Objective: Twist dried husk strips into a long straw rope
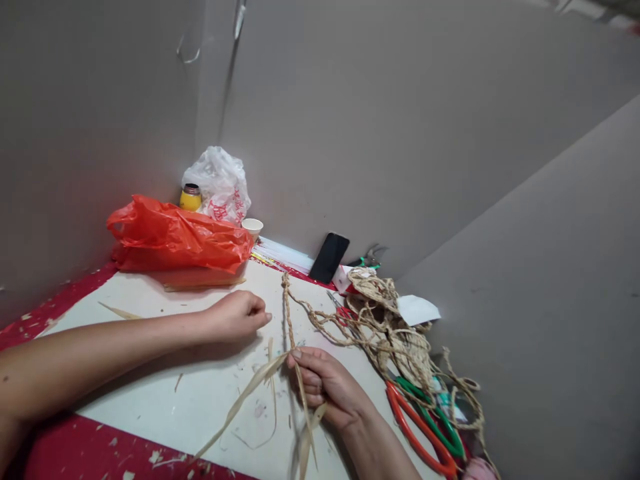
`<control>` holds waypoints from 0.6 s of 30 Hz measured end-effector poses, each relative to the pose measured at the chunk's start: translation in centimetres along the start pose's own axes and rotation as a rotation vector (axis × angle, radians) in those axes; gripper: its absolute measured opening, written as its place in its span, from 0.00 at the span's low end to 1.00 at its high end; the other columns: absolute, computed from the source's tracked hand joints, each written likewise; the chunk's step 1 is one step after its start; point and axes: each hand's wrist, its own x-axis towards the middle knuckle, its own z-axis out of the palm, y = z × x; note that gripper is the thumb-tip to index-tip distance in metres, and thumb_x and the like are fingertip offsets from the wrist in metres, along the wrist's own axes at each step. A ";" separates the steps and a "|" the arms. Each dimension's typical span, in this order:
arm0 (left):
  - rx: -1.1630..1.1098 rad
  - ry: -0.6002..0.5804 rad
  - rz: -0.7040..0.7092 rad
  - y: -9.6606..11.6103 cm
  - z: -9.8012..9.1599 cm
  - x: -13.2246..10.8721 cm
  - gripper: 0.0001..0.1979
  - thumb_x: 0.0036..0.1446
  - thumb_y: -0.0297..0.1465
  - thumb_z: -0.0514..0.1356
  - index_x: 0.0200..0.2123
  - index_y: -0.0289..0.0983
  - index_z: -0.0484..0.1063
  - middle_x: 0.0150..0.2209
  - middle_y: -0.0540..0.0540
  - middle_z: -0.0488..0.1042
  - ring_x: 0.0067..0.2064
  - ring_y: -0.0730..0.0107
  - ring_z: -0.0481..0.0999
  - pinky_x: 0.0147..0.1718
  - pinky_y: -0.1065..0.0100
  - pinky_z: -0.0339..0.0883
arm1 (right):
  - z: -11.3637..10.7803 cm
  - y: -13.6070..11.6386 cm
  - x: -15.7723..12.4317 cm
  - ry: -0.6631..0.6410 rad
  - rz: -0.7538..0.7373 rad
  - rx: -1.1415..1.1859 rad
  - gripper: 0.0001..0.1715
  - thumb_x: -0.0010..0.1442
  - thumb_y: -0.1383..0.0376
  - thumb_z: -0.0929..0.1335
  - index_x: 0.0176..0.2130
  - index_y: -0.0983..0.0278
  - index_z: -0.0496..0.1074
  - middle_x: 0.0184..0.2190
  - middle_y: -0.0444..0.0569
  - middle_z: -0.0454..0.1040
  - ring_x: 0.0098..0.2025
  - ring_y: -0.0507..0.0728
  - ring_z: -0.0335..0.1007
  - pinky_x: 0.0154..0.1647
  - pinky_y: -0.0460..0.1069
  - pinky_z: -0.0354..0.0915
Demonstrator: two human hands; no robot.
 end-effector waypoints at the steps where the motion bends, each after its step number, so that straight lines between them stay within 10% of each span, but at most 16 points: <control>1: 0.089 0.037 -0.021 -0.5 0.5 0.5 0.15 0.53 0.36 0.52 0.18 0.36 0.60 0.17 0.54 0.58 0.22 0.77 0.55 0.23 0.72 0.48 | 0.0 -0.1 0.1 -0.016 -0.001 -0.005 0.13 0.51 0.62 0.72 0.27 0.70 0.70 0.11 0.32 0.48 0.13 0.40 0.33 0.13 0.40 0.34; 8: 0.440 0.038 -0.051 -1.1 4.0 0.5 0.11 0.46 0.39 0.56 0.26 0.38 0.72 0.25 0.44 0.73 0.26 0.66 0.68 0.24 0.69 0.50 | 0.7 -0.4 0.4 -0.076 -0.009 -0.054 0.13 0.51 0.61 0.71 0.27 0.70 0.71 0.11 0.33 0.48 0.13 0.41 0.33 0.14 0.41 0.33; 18: 0.199 0.046 -0.062 -1.1 2.5 0.5 0.06 0.43 0.27 0.54 0.21 0.35 0.70 0.21 0.49 0.69 0.24 0.74 0.64 0.24 0.72 0.52 | 0.7 -0.1 0.6 -0.071 -0.055 -0.105 0.14 0.51 0.60 0.71 0.28 0.70 0.70 0.11 0.32 0.48 0.13 0.41 0.33 0.14 0.42 0.31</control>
